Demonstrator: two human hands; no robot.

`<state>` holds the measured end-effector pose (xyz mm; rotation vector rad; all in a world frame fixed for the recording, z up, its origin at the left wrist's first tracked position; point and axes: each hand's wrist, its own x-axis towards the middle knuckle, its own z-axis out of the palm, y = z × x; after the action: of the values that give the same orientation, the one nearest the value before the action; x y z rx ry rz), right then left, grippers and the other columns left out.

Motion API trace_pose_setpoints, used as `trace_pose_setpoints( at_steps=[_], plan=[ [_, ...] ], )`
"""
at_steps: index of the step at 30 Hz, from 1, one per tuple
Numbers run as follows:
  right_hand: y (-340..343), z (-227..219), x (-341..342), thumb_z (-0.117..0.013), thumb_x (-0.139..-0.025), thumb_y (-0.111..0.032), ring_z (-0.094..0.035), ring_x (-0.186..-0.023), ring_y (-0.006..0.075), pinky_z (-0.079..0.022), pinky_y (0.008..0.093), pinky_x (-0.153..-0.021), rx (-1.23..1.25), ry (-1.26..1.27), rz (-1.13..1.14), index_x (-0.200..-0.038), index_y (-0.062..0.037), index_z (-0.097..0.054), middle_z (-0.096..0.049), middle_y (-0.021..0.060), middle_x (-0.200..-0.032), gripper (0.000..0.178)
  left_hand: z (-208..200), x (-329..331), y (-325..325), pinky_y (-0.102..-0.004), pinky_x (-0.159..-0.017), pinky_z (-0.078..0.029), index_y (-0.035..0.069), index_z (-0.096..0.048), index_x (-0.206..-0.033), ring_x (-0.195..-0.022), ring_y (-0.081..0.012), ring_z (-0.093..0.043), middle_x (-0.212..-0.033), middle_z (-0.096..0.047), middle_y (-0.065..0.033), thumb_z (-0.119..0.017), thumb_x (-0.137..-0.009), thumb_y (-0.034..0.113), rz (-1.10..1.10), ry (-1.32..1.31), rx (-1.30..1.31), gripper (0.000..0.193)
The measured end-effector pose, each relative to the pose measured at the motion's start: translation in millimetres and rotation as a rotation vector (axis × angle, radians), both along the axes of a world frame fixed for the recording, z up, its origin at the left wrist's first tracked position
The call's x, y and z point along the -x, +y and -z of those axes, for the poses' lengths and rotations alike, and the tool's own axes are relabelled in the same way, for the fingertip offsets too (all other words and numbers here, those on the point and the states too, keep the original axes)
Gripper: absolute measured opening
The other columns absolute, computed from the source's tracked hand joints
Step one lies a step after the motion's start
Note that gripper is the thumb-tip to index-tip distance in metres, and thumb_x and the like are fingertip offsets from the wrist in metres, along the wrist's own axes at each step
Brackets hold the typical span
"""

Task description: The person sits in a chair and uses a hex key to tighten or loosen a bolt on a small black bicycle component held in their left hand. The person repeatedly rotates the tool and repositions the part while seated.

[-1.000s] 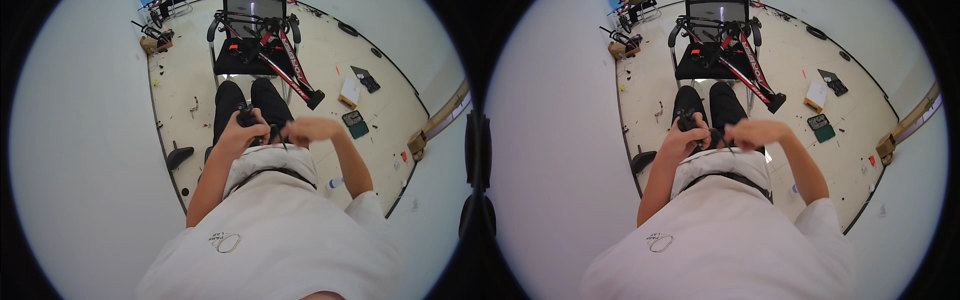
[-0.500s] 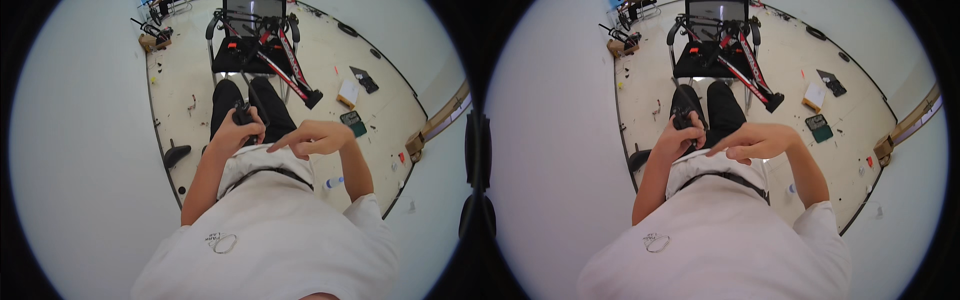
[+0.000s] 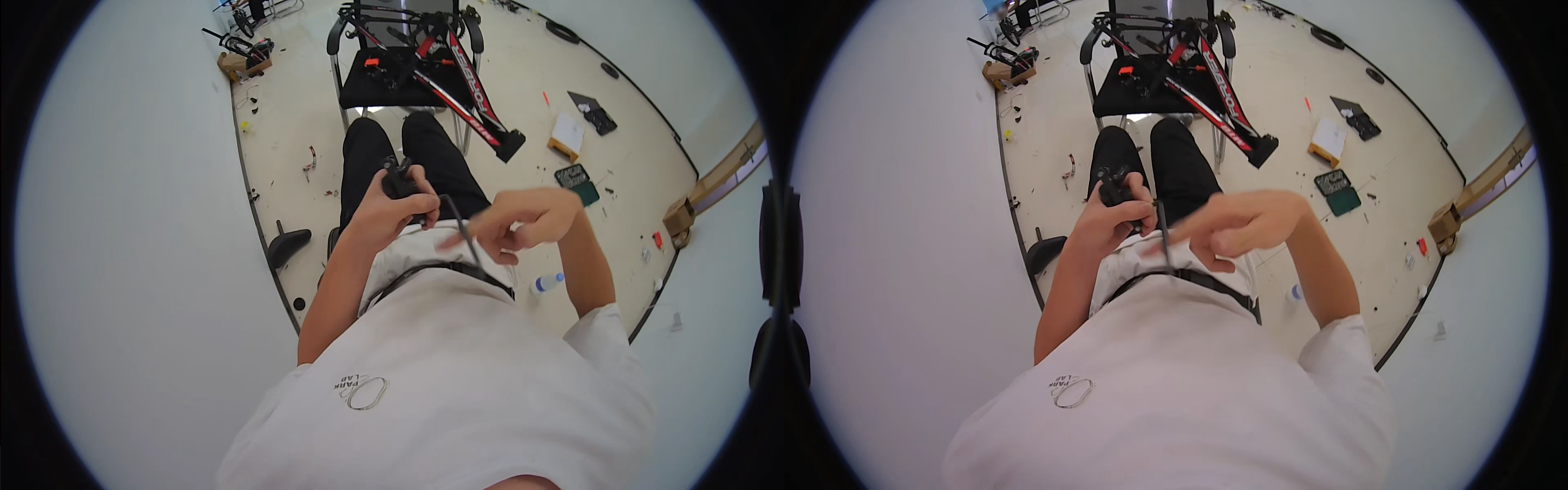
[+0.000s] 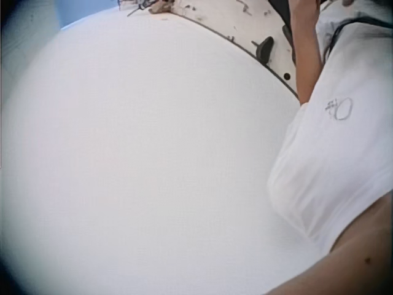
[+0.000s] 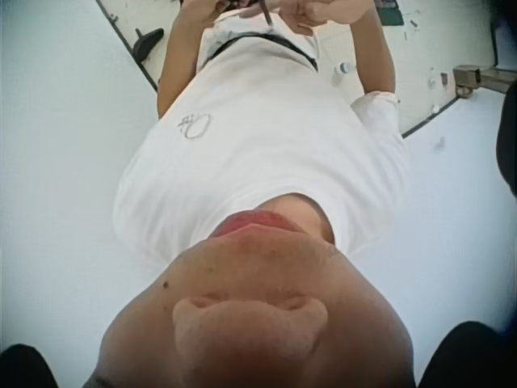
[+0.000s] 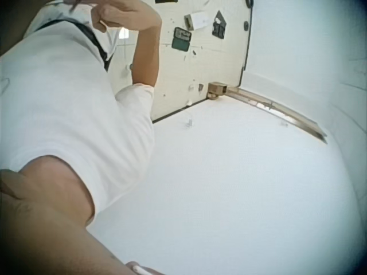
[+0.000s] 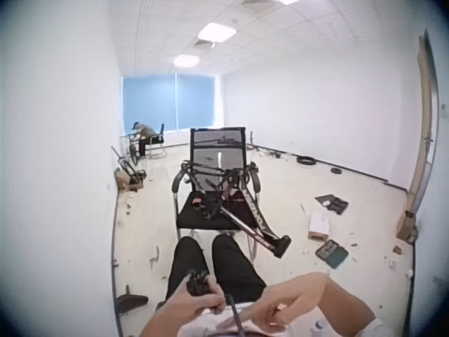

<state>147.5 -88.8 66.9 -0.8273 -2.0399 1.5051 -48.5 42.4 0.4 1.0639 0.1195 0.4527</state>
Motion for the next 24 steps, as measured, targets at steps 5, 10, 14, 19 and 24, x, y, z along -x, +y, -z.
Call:
trace_pose_setpoints(
  at_steps=[5, 10, 14, 19, 24],
  plan=[
    [18, -17, -7, -0.044, -0.095, -0.043, -0.049, -0.056, 0.0098, -0.041, 0.0243, -0.054, -0.044, -0.128, 0.485, -0.139, -0.0017, -0.045, -0.052, 0.0031, -0.062, 0.061, -9, -5, -21, -0.0296, -0.057, -0.049, -0.001, -0.055, -0.069, -0.058, -0.0175, -0.060, -0.064, -0.058, -0.0095, -0.067, -0.072, -0.005, 0.115, -0.020, -0.132, 0.013],
    [4, 18, -5, -0.052, -0.092, -0.035, -0.051, -0.058, 0.0101, -0.042, 0.0256, -0.053, 0.066, -0.100, -0.065, -0.131, 0.0017, -0.049, -0.053, 0.0032, -0.066, 0.053, -5, -1, 0, -0.0310, -0.050, -0.046, 0.000, -0.050, -0.074, -0.057, -0.0192, -0.059, -0.067, -0.057, -0.0104, -0.066, -0.074, -0.008, 0.004, -0.006, -0.128, 0.018],
    [-1, -22, 3, -0.055, -0.086, -0.027, -0.052, -0.055, 0.0103, -0.039, 0.0243, -0.051, -0.033, 0.178, 0.110, -0.146, -0.0007, -0.030, -0.056, 0.0048, -0.064, 0.070, -4, -2, -14, -0.0316, -0.051, -0.045, 0.000, -0.051, -0.075, -0.058, -0.0195, -0.059, -0.067, -0.056, -0.0093, -0.067, -0.075, -0.005, 0.018, 0.069, -0.197, 0.017],
    [10, 7, -6, -0.049, -0.096, -0.035, -0.053, -0.058, 0.0110, -0.043, 0.0253, -0.056, 0.015, -0.283, 0.297, -0.135, -0.0003, -0.049, -0.055, 0.0029, -0.063, 0.052, -10, -2, -4, -0.0321, -0.055, -0.050, -0.002, -0.053, -0.072, -0.058, -0.0194, -0.061, -0.065, -0.059, -0.0109, -0.068, -0.074, -0.005, 0.027, -0.076, -0.041, 0.015],
    [-1, -12, 2, -0.055, -0.092, -0.034, -0.051, -0.055, 0.0104, -0.041, 0.0251, -0.051, -0.049, 0.091, -0.132, -0.149, -0.0049, -0.029, -0.060, 0.0042, -0.065, 0.068, -2, -1, -4, -0.0307, -0.055, -0.049, -0.001, -0.054, -0.072, -0.058, -0.0187, -0.060, -0.065, -0.058, -0.0100, -0.068, -0.075, -0.004, 0.002, 0.016, -0.089, 0.015]
  ],
)
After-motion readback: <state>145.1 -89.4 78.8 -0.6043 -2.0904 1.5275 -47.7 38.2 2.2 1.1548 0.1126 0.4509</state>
